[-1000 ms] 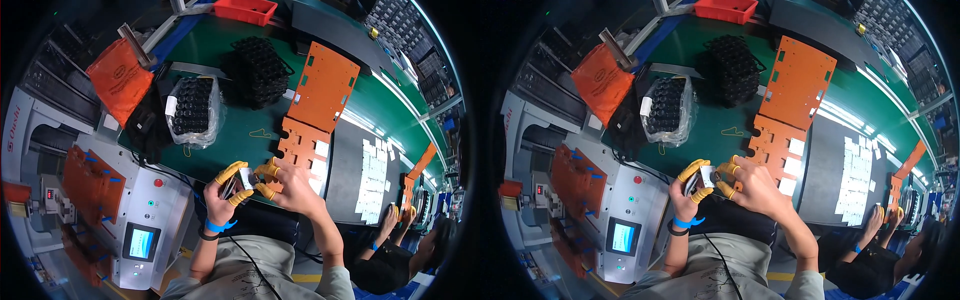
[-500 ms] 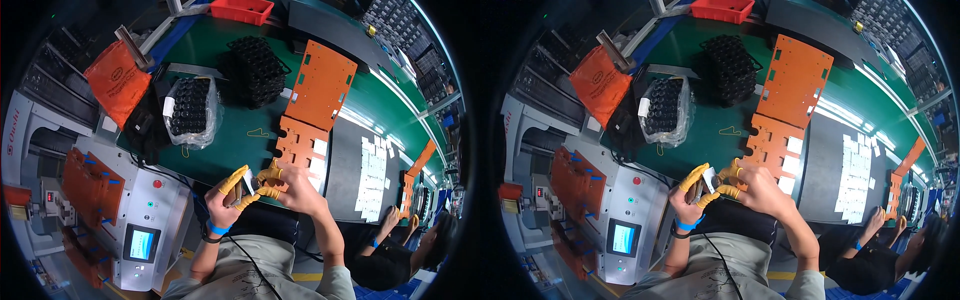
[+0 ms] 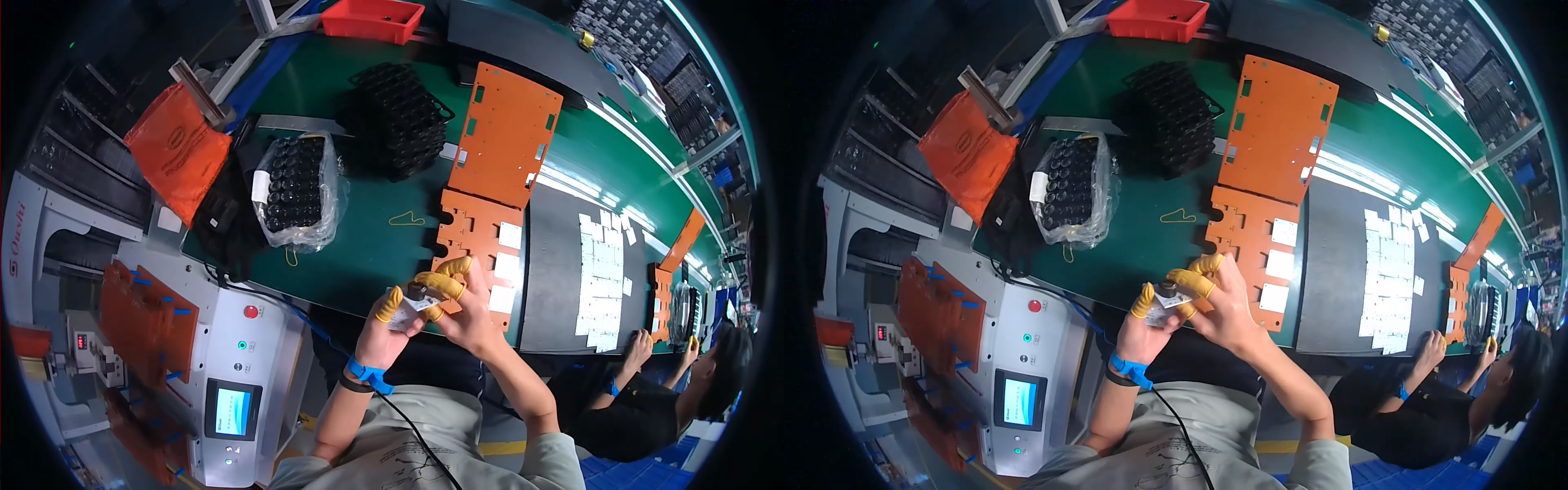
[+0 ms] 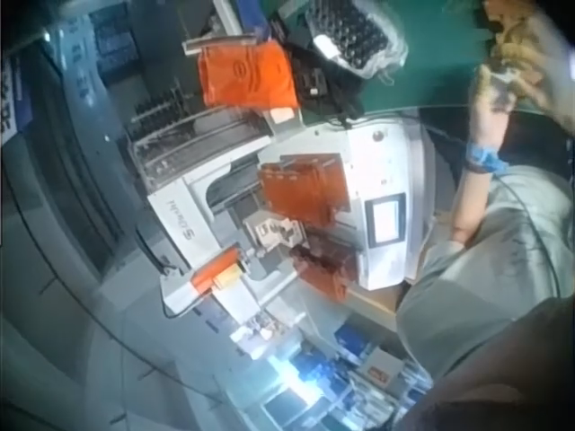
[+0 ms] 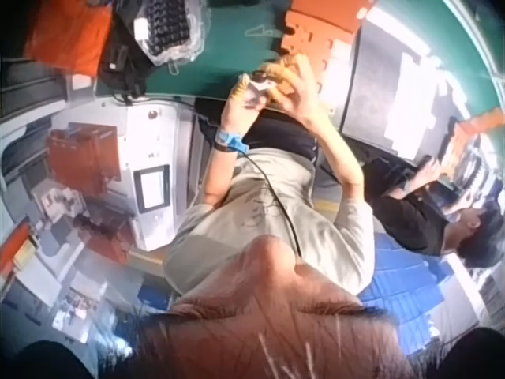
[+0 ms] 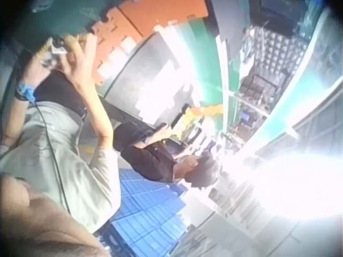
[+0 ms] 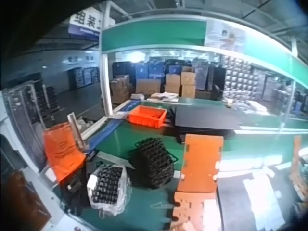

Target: Manually placing small white components onto orange panels and operating a robotic assembly machine on a factory line.

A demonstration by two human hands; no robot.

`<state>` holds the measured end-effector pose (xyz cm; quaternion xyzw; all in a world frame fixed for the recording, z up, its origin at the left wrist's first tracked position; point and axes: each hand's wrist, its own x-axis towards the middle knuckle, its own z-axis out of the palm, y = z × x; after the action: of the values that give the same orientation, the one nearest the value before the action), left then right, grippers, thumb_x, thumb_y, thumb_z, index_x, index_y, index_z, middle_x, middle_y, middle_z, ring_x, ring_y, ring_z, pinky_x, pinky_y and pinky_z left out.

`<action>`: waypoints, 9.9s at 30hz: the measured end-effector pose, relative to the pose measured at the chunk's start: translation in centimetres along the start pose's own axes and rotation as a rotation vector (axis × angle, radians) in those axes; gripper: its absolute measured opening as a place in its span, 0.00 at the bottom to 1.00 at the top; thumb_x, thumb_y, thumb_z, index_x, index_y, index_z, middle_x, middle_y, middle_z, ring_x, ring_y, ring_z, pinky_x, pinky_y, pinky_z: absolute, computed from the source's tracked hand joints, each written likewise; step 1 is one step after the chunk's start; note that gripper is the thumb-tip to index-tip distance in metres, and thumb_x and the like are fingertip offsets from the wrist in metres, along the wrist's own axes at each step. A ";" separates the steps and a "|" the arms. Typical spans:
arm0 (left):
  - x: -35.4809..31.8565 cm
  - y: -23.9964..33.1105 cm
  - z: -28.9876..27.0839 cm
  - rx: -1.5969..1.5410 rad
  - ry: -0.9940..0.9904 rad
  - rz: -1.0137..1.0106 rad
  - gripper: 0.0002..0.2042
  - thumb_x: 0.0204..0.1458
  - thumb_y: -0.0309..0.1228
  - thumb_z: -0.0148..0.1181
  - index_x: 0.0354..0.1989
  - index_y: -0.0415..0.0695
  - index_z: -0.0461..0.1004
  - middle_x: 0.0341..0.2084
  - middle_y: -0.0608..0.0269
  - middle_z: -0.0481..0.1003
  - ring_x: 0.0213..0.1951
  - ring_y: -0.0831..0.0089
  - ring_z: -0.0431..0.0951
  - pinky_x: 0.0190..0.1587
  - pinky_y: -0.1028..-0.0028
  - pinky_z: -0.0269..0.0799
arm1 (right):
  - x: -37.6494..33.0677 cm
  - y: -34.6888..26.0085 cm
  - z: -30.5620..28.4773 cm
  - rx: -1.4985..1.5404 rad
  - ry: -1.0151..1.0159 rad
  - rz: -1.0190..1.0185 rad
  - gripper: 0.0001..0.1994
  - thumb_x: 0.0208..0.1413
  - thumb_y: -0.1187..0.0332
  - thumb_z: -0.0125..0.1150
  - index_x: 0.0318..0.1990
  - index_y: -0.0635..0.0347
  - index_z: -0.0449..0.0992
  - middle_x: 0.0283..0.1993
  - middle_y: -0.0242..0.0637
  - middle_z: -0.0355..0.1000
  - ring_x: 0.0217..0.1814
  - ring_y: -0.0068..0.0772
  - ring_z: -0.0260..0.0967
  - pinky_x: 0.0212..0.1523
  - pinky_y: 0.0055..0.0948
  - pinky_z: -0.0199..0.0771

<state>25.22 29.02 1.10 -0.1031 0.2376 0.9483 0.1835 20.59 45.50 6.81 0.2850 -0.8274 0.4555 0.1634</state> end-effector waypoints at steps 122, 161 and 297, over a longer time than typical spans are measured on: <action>15.1 0.6 3.2 1.538 0.312 0.513 0.16 0.53 0.35 0.70 0.37 0.32 0.79 0.27 0.44 0.79 0.27 0.58 0.77 0.32 0.65 0.72 | -3.5 42.9 -31.0 0.885 1.110 0.958 0.11 0.67 0.69 0.47 0.34 0.68 0.69 0.25 0.39 0.63 0.23 0.34 0.67 0.32 0.40 0.86; 16.0 0.7 2.8 1.544 0.267 0.464 0.14 0.56 0.31 0.66 0.33 0.29 0.74 0.20 0.61 0.71 0.24 0.77 0.65 0.27 0.71 0.64 | 1.3 36.3 -33.4 -0.919 0.756 1.015 0.14 0.54 0.57 0.62 0.35 0.61 0.79 0.34 0.51 0.79 0.42 0.55 0.78 0.46 0.49 0.77; 3.5 -0.1 2.2 0.608 -0.072 0.180 0.27 0.61 0.46 0.61 0.57 0.33 0.73 0.51 0.58 0.78 0.52 0.71 0.77 0.56 0.71 0.71 | -2.3 2.0 -3.4 -0.411 0.246 -0.317 0.18 0.33 0.69 0.74 0.36 0.61 0.75 0.36 0.37 0.65 0.33 0.39 0.64 0.38 0.39 0.69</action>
<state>21.87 31.26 2.01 0.0118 0.5118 0.8492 0.1295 21.20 49.98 6.10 0.3143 -0.8215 0.2783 0.3858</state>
